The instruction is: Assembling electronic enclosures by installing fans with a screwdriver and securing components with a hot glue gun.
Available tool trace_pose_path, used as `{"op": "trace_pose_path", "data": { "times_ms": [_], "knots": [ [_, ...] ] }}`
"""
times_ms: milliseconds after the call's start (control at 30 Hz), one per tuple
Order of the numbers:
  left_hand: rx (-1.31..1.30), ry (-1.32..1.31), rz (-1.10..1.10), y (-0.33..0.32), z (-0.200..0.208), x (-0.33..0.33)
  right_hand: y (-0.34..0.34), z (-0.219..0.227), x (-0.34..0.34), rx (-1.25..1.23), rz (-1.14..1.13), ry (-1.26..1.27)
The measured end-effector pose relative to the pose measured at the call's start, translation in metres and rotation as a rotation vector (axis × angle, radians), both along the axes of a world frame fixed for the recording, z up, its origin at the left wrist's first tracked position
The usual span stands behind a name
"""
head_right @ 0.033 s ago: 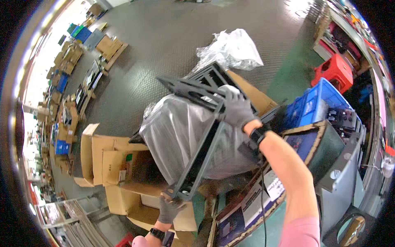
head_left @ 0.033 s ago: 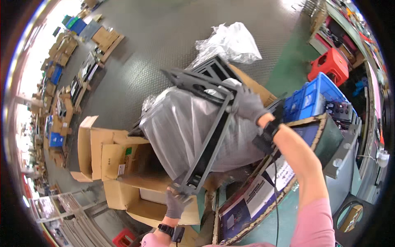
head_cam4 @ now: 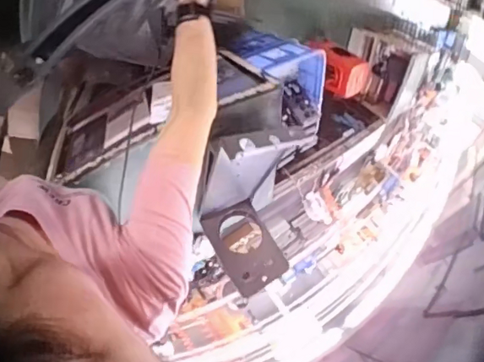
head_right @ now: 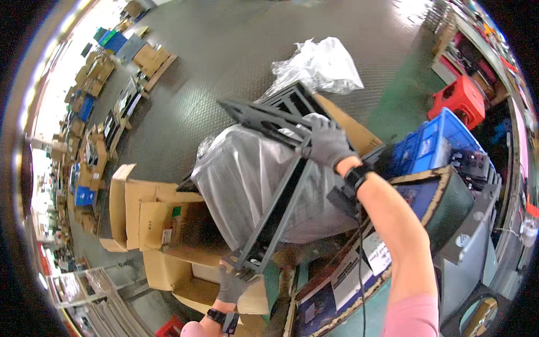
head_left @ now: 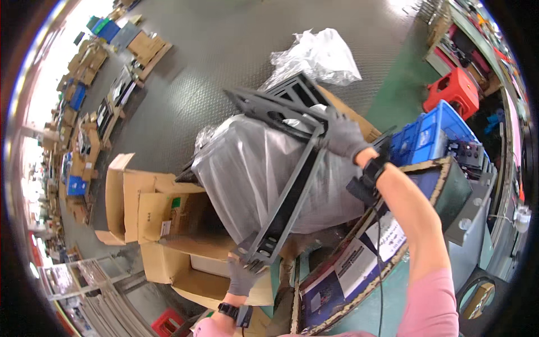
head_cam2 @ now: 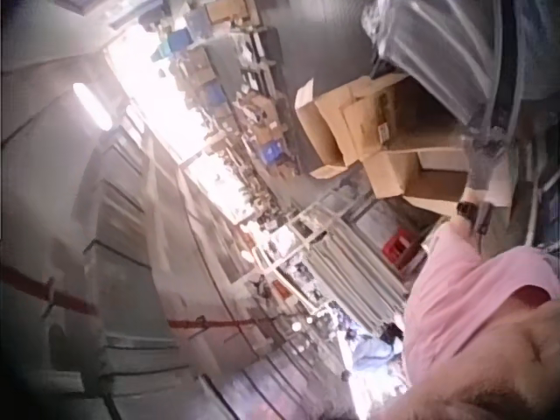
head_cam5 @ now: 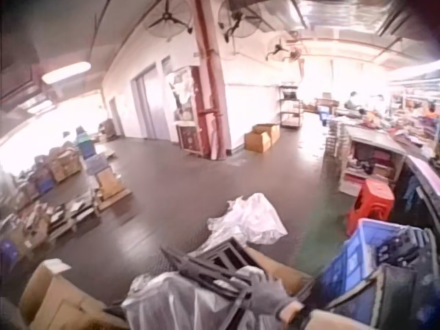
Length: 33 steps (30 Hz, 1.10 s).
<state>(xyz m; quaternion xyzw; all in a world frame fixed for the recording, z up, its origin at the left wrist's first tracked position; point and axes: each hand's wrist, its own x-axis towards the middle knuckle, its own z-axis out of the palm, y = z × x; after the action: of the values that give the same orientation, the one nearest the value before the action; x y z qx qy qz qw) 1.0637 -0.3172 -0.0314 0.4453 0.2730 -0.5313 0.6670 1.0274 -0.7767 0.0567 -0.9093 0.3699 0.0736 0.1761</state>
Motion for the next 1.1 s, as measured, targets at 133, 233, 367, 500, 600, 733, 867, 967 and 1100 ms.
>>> {"op": "trace_pose_path", "data": {
  "times_ms": [133, 233, 367, 500, 600, 733, 867, 967, 1100],
  "knots": [
    [-0.231, 0.087, 0.173, -0.039, 0.004, -0.012, -0.007, -0.038, 0.037, -0.018, -0.018, 0.084],
    [-0.339, 0.194, 0.286, -0.038, 0.008, -0.016, -0.018, -0.060, 0.046, -0.070, -0.012, 0.099],
    [-0.433, 0.203, 0.257, -0.032, -0.013, -0.007, -0.045, -0.102, 0.056, -0.195, 0.015, -0.032],
    [-0.160, -0.192, 0.039, -0.035, -0.026, -0.005, -0.041, -0.105, 0.036, -0.160, 0.064, -0.014],
    [-0.185, 0.098, 0.288, -0.023, -0.041, 0.003, -0.031, -0.086, 0.001, -0.127, 0.109, 0.143],
    [-0.124, -0.004, 0.216, -0.003, -0.063, 0.009, -0.045, -0.087, -0.003, 0.179, 0.065, 0.082],
    [0.007, -0.278, -0.100, -0.008, -0.098, 0.020, -0.060, -0.109, 0.014, 0.532, -0.144, -0.376],
    [-0.007, -0.297, -0.066, -0.010, -0.085, 0.018, -0.047, -0.106, 0.014, 0.263, -0.179, -0.262],
    [-0.045, -0.353, -0.081, -0.051, -0.065, 0.024, -0.024, -0.085, -0.019, -0.057, 0.011, -0.606]
  ]
}}
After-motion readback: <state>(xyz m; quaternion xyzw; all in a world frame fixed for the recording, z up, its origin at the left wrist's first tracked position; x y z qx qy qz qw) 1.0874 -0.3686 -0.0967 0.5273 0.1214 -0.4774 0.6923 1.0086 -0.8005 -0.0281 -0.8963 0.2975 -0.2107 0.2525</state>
